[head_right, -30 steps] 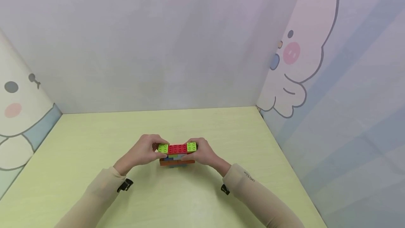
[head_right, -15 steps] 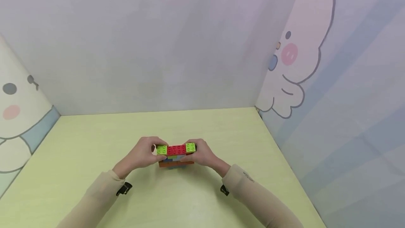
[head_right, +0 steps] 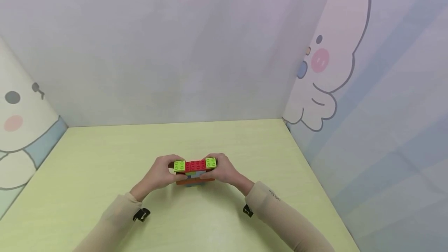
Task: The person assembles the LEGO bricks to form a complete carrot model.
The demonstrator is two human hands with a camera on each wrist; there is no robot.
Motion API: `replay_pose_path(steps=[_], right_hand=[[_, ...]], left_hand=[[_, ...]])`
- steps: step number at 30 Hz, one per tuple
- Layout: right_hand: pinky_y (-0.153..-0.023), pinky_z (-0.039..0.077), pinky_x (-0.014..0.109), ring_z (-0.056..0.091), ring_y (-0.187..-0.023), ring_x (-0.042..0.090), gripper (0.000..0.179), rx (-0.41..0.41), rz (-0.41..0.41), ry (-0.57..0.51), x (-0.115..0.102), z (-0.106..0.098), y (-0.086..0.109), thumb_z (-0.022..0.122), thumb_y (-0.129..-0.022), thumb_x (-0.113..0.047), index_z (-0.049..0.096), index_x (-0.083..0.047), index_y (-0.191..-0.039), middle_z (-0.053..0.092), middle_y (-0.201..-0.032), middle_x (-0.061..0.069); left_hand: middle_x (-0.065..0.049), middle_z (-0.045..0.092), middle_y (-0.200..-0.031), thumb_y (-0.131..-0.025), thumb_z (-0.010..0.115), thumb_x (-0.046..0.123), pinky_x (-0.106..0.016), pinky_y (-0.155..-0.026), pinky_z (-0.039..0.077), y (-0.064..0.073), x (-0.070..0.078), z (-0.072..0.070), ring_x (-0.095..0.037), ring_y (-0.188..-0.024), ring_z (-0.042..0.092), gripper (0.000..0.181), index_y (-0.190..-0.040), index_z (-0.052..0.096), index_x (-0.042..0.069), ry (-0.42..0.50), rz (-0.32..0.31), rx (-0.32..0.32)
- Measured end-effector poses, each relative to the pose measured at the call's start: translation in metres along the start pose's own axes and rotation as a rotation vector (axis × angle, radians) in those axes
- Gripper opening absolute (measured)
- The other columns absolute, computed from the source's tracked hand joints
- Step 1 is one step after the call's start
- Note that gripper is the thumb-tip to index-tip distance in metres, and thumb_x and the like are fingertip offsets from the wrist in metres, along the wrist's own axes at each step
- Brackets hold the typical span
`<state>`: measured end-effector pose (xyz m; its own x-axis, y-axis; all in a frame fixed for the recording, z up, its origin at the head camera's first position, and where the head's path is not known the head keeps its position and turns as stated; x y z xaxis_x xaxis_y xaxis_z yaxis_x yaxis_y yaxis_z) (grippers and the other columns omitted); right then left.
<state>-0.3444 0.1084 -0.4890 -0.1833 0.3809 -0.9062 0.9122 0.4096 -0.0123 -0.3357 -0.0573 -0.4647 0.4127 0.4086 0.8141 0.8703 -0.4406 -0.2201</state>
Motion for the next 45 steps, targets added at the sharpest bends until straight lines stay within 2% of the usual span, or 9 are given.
replay_pose_path(steps=[4, 7, 11, 17, 22, 26, 34, 37, 45], right_hand=[[-0.075, 0.051, 0.034, 0.062, -0.086, 0.019, 0.036, -0.014, -0.006, -0.03, 0.004, 0.001, 0.0, 0.085, -0.07, -0.009, 0.068, -0.008, -0.101, 0.068, -0.095, 0.0], [-0.075, 0.051, 0.034, 0.063, -0.087, 0.023, 0.033, -0.035, 0.003, -0.058, -0.007, 0.002, 0.004, 0.083, -0.071, -0.004, 0.068, -0.004, -0.099, 0.068, -0.093, 0.002], [-0.075, 0.05, 0.035, 0.062, -0.086, 0.023, 0.03, -0.045, 0.001, -0.06, -0.006, 0.002, 0.004, 0.083, -0.071, -0.002, 0.068, -0.004, -0.098, 0.069, -0.093, 0.003], [-0.073, 0.051, 0.035, 0.062, -0.084, 0.02, 0.032, -0.046, -0.021, -0.062, 0.013, 0.001, 0.005, 0.084, -0.072, -0.008, 0.068, -0.009, -0.101, 0.069, -0.096, 0.002], [-0.072, 0.05, 0.032, 0.061, -0.082, 0.018, 0.037, -0.035, 0.007, -0.036, 0.026, -0.004, 0.008, 0.083, -0.074, -0.01, 0.07, -0.011, -0.108, 0.069, -0.098, 0.0], [-0.076, 0.051, 0.032, 0.064, -0.088, 0.018, 0.038, -0.04, 0.053, -0.062, 0.035, -0.008, 0.013, 0.081, -0.075, -0.006, 0.069, -0.008, -0.111, 0.069, -0.1, 0.001], [-0.081, 0.051, 0.035, 0.064, -0.096, 0.026, 0.034, -0.06, 0.041, -0.116, 0.005, -0.009, 0.024, 0.076, -0.079, -0.001, 0.068, -0.002, -0.112, 0.069, -0.104, 0.007], [-0.081, 0.051, 0.034, 0.064, -0.097, 0.027, 0.033, -0.056, 0.03, -0.113, 0.002, -0.008, 0.025, 0.075, -0.08, -0.001, 0.067, -0.002, -0.112, 0.068, -0.104, 0.008], [-0.083, 0.05, 0.034, 0.061, -0.103, 0.022, 0.042, -0.008, 0.047, -0.07, 0.034, -0.01, 0.014, 0.073, -0.085, -0.013, 0.062, -0.003, -0.124, 0.065, -0.114, 0.006]], left_hand=[[0.006, 0.064, -0.093, -0.068, 0.088, 0.014, -0.04, -0.075, 0.052, 0.002, -0.007, 0.003, -0.012, -0.081, 0.061, 0.037, -0.1, 0.069, 0.012, 0.014, -0.027, -0.019], [0.006, 0.065, -0.092, -0.068, 0.087, 0.012, -0.039, -0.077, 0.052, 0.005, -0.015, 0.005, -0.013, -0.083, 0.062, 0.036, -0.098, 0.068, 0.012, 0.01, -0.063, -0.038], [0.006, 0.065, -0.093, -0.067, 0.087, 0.01, -0.036, -0.078, 0.052, 0.008, -0.024, 0.006, -0.013, -0.084, 0.063, 0.037, -0.099, 0.068, 0.013, -0.007, -0.089, -0.039], [0.005, 0.066, -0.097, -0.068, 0.087, 0.01, -0.035, -0.078, 0.052, 0.01, -0.026, 0.006, -0.012, -0.084, 0.063, 0.039, -0.103, 0.068, 0.014, -0.042, -0.085, -0.042], [0.003, 0.066, -0.098, -0.069, 0.085, 0.008, -0.037, -0.077, 0.053, 0.011, -0.026, 0.004, -0.014, -0.085, 0.064, 0.039, -0.104, 0.068, 0.012, -0.04, -0.089, -0.039], [0.001, 0.066, -0.1, -0.07, 0.084, 0.005, -0.037, -0.077, 0.053, 0.013, -0.027, 0.004, -0.016, -0.086, 0.065, 0.041, -0.107, 0.068, 0.01, -0.035, -0.1, -0.04], [0.0, 0.066, -0.101, -0.07, 0.084, 0.005, -0.034, -0.077, 0.053, 0.016, -0.031, 0.002, -0.018, -0.088, 0.064, 0.04, -0.106, 0.069, 0.009, -0.037, -0.121, -0.027], [-0.001, 0.066, -0.1, -0.07, 0.084, 0.007, -0.033, -0.076, 0.053, 0.018, -0.033, 0.001, -0.019, -0.087, 0.064, 0.037, -0.105, 0.07, 0.009, -0.029, -0.14, -0.018], [-0.004, 0.067, -0.099, -0.076, 0.081, 0.01, -0.033, -0.074, 0.053, 0.015, -0.036, -0.002, -0.019, -0.084, 0.064, 0.035, -0.108, 0.07, 0.002, -0.024, -0.144, 0.007]])
Point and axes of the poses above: each hand's wrist, its own y-axis away from the middle knuckle, its own z-axis out of the palm, x = y × z, the point moved 10 cm from there along -y, towards the middle knuckle
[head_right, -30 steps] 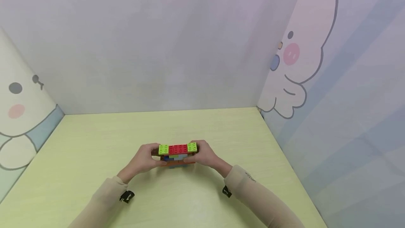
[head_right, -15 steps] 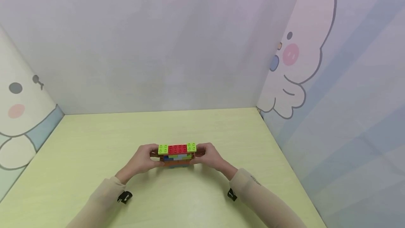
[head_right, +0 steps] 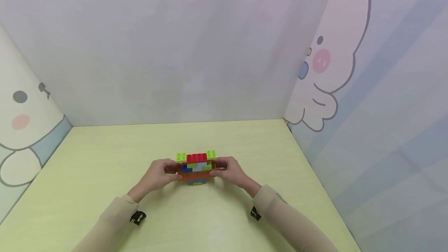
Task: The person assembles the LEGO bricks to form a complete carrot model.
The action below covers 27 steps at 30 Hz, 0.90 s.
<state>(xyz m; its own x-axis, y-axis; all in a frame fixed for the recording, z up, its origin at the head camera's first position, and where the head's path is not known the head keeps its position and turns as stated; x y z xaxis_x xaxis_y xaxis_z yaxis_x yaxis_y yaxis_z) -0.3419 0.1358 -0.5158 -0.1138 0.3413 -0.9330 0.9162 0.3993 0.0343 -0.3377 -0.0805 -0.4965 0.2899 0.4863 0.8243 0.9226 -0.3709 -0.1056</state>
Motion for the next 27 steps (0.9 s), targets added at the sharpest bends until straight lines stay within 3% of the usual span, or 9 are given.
replay_pose_path(steps=[4, 9, 15, 18, 27], right_hand=[[-0.083, 0.05, 0.031, 0.061, -0.103, 0.017, 0.048, 0.039, 0.004, 0.069, 0.001, -0.003, -0.005, 0.071, -0.088, -0.022, 0.058, -0.004, -0.13, 0.063, -0.12, 0.004], [-0.081, 0.051, 0.029, 0.061, -0.099, 0.016, 0.048, 0.09, -0.009, 0.159, -0.007, -0.004, -0.008, 0.068, -0.091, -0.019, 0.055, -0.002, -0.133, 0.061, -0.123, 0.007], [-0.064, 0.049, 0.026, 0.057, -0.083, 0.017, 0.045, 0.141, 0.042, 0.242, -0.008, -0.002, -0.016, 0.065, -0.092, -0.016, 0.054, -0.002, -0.133, 0.063, -0.12, 0.008], [-0.059, 0.047, 0.027, 0.054, -0.079, 0.018, 0.041, 0.16, 0.069, 0.277, -0.007, 0.0, -0.02, 0.065, -0.092, -0.013, 0.057, -0.001, -0.131, 0.063, -0.117, 0.01], [-0.065, 0.047, 0.026, 0.055, -0.081, 0.014, 0.035, 0.17, 0.14, 0.291, 0.003, 0.005, -0.027, 0.065, -0.092, -0.015, 0.062, 0.0, -0.124, 0.064, -0.117, 0.01]], left_hand=[[-0.004, 0.068, -0.1, -0.078, 0.079, 0.01, -0.032, -0.073, 0.053, -0.004, -0.004, -0.001, -0.016, -0.083, 0.064, 0.034, -0.11, 0.071, 0.002, 0.003, -0.035, 0.028], [-0.005, 0.068, -0.103, -0.08, 0.078, 0.012, -0.031, -0.073, 0.052, -0.009, -0.007, -0.004, -0.017, -0.085, 0.062, 0.036, -0.114, 0.07, 0.004, -0.035, -0.069, 0.07], [-0.01, 0.068, -0.108, -0.083, 0.075, 0.012, -0.034, -0.072, 0.052, -0.018, -0.015, -0.007, -0.022, -0.09, 0.061, 0.035, -0.116, 0.068, 0.001, -0.043, -0.111, 0.121], [-0.011, 0.068, -0.106, -0.085, 0.073, 0.011, -0.034, -0.071, 0.052, -0.02, -0.02, -0.006, -0.022, -0.089, 0.06, 0.032, -0.114, 0.069, 0.0, -0.046, -0.142, 0.125], [-0.006, 0.068, -0.099, -0.088, 0.07, 0.015, -0.029, -0.062, 0.046, -0.021, -0.038, 0.002, -0.018, -0.075, 0.053, 0.029, -0.114, 0.069, 0.0, -0.059, -0.243, 0.101]])
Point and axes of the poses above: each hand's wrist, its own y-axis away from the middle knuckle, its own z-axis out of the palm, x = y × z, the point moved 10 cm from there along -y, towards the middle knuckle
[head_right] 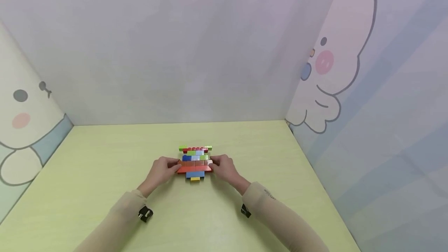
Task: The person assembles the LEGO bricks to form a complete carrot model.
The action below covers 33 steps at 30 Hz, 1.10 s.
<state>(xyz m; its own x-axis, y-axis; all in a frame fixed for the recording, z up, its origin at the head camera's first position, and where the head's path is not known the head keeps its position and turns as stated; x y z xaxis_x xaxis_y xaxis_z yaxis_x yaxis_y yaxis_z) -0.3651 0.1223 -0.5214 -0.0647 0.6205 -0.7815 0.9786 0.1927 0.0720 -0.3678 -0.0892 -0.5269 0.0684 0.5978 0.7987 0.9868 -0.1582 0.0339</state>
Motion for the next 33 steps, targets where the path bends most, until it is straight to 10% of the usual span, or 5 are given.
replay_pose_path(steps=[24, 33], right_hand=[[-0.058, 0.045, 0.025, 0.054, -0.076, 0.015, 0.031, 0.021, 0.036, 0.099, -0.001, 0.005, 0.0, 0.067, -0.09, -0.012, 0.066, -0.003, -0.12, 0.066, -0.113, 0.009], [-0.075, 0.052, 0.033, 0.06, -0.092, 0.018, 0.038, 0.036, 0.049, 0.088, -0.004, -0.006, -0.002, 0.067, -0.091, -0.019, 0.063, -0.003, -0.125, 0.064, -0.117, 0.009]], left_hand=[[-0.012, 0.068, -0.104, -0.089, 0.069, 0.015, -0.032, -0.067, 0.048, 0.001, -0.004, 0.004, -0.019, -0.081, 0.055, 0.027, -0.11, 0.07, -0.002, -0.065, -0.038, -0.008], [-0.009, 0.069, -0.086, -0.09, 0.067, 0.021, -0.035, -0.066, 0.049, 0.003, -0.006, -0.012, -0.017, -0.07, 0.056, 0.028, -0.105, 0.072, -0.002, -0.054, -0.005, 0.035]])
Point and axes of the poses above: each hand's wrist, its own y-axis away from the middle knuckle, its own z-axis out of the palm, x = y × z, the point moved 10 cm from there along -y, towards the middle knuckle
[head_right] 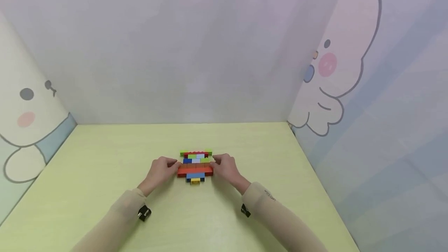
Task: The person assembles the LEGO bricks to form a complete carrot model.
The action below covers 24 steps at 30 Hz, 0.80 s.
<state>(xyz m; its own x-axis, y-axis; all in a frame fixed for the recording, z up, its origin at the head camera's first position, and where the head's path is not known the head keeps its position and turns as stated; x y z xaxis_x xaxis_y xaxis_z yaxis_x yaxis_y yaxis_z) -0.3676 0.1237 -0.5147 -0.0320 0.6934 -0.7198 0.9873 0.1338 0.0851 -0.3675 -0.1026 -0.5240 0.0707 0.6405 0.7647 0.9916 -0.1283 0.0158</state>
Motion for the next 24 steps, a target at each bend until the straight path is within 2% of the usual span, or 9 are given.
replay_pose_path(steps=[4, 9, 10, 13, 15, 17, 20, 24], right_hand=[[-0.084, 0.05, 0.04, 0.06, -0.105, 0.026, 0.041, 0.033, -0.025, 0.032, -0.002, -0.021, -0.006, 0.067, -0.091, -0.022, 0.061, -0.003, -0.127, 0.062, -0.122, 0.011], [-0.089, 0.047, 0.044, 0.056, -0.114, 0.032, 0.048, 0.009, -0.076, 0.143, -0.005, -0.037, -0.024, 0.064, -0.093, -0.027, 0.055, -0.003, -0.133, 0.056, -0.129, 0.015], [-0.089, 0.046, 0.044, 0.056, -0.113, 0.033, 0.048, 0.007, -0.088, 0.167, -0.006, -0.04, -0.028, 0.063, -0.094, -0.028, 0.054, -0.003, -0.134, 0.057, -0.128, 0.016], [-0.091, 0.044, 0.044, 0.06, -0.097, 0.037, 0.05, -0.007, -0.127, 0.257, -0.01, -0.047, -0.042, 0.055, -0.098, -0.032, 0.05, -0.001, -0.137, 0.065, -0.106, 0.022], [-0.095, 0.041, 0.044, 0.059, -0.099, 0.038, 0.05, -0.001, -0.155, 0.305, -0.013, -0.052, -0.05, 0.051, -0.099, -0.033, 0.049, 0.001, -0.136, 0.064, -0.106, 0.022], [-0.099, 0.037, 0.044, 0.057, -0.106, 0.037, 0.051, -0.004, -0.17, 0.346, -0.015, -0.056, -0.057, 0.046, -0.101, -0.033, 0.047, 0.003, -0.137, 0.062, -0.111, 0.023], [-0.104, 0.03, 0.045, 0.042, -0.127, 0.034, 0.053, -0.006, -0.158, 0.4, -0.015, -0.063, -0.065, 0.042, -0.103, -0.033, 0.044, 0.005, -0.138, 0.048, -0.137, 0.02], [-0.107, 0.025, 0.046, 0.032, -0.134, 0.033, 0.06, -0.044, -0.084, 0.484, -0.009, -0.067, -0.073, 0.034, -0.103, -0.041, 0.036, 0.003, -0.144, 0.038, -0.145, 0.019]], left_hand=[[-0.012, 0.069, -0.088, -0.092, 0.064, 0.023, -0.039, -0.069, 0.05, -0.006, 0.003, -0.015, -0.02, -0.071, 0.059, 0.03, -0.106, 0.071, -0.003, -0.021, 0.008, 0.029], [-0.017, 0.067, -0.105, -0.092, 0.063, 0.022, -0.043, -0.078, 0.051, -0.017, 0.01, -0.03, -0.028, -0.088, 0.063, 0.033, -0.112, 0.067, -0.004, -0.078, 0.053, 0.044], [-0.018, 0.066, -0.107, -0.093, 0.063, 0.022, -0.044, -0.08, 0.05, -0.02, 0.012, -0.032, -0.029, -0.089, 0.064, 0.034, -0.113, 0.067, -0.005, -0.09, 0.063, 0.05], [-0.022, 0.063, -0.114, -0.094, 0.06, 0.022, -0.048, -0.084, 0.048, -0.03, 0.017, -0.039, -0.032, -0.089, 0.064, 0.038, -0.118, 0.063, -0.007, -0.114, 0.1, 0.073], [-0.024, 0.061, -0.116, -0.095, 0.059, 0.021, -0.049, -0.087, 0.046, -0.038, 0.019, -0.041, -0.034, -0.09, 0.064, 0.038, -0.12, 0.061, -0.008, -0.123, 0.11, 0.083], [-0.024, 0.06, -0.118, -0.095, 0.057, 0.021, -0.05, -0.09, 0.044, -0.045, 0.021, -0.042, -0.036, -0.097, 0.062, 0.04, -0.121, 0.06, -0.009, -0.143, 0.115, 0.085], [-0.025, 0.06, -0.119, -0.095, 0.056, 0.023, -0.05, -0.092, 0.042, -0.053, 0.024, -0.042, -0.038, -0.106, 0.058, 0.041, -0.121, 0.06, -0.009, -0.182, 0.112, 0.088], [-0.028, 0.059, -0.116, -0.096, 0.054, 0.025, -0.051, -0.091, 0.043, -0.061, 0.026, -0.047, -0.042, -0.107, 0.055, 0.044, -0.121, 0.059, -0.011, -0.266, 0.122, 0.136]])
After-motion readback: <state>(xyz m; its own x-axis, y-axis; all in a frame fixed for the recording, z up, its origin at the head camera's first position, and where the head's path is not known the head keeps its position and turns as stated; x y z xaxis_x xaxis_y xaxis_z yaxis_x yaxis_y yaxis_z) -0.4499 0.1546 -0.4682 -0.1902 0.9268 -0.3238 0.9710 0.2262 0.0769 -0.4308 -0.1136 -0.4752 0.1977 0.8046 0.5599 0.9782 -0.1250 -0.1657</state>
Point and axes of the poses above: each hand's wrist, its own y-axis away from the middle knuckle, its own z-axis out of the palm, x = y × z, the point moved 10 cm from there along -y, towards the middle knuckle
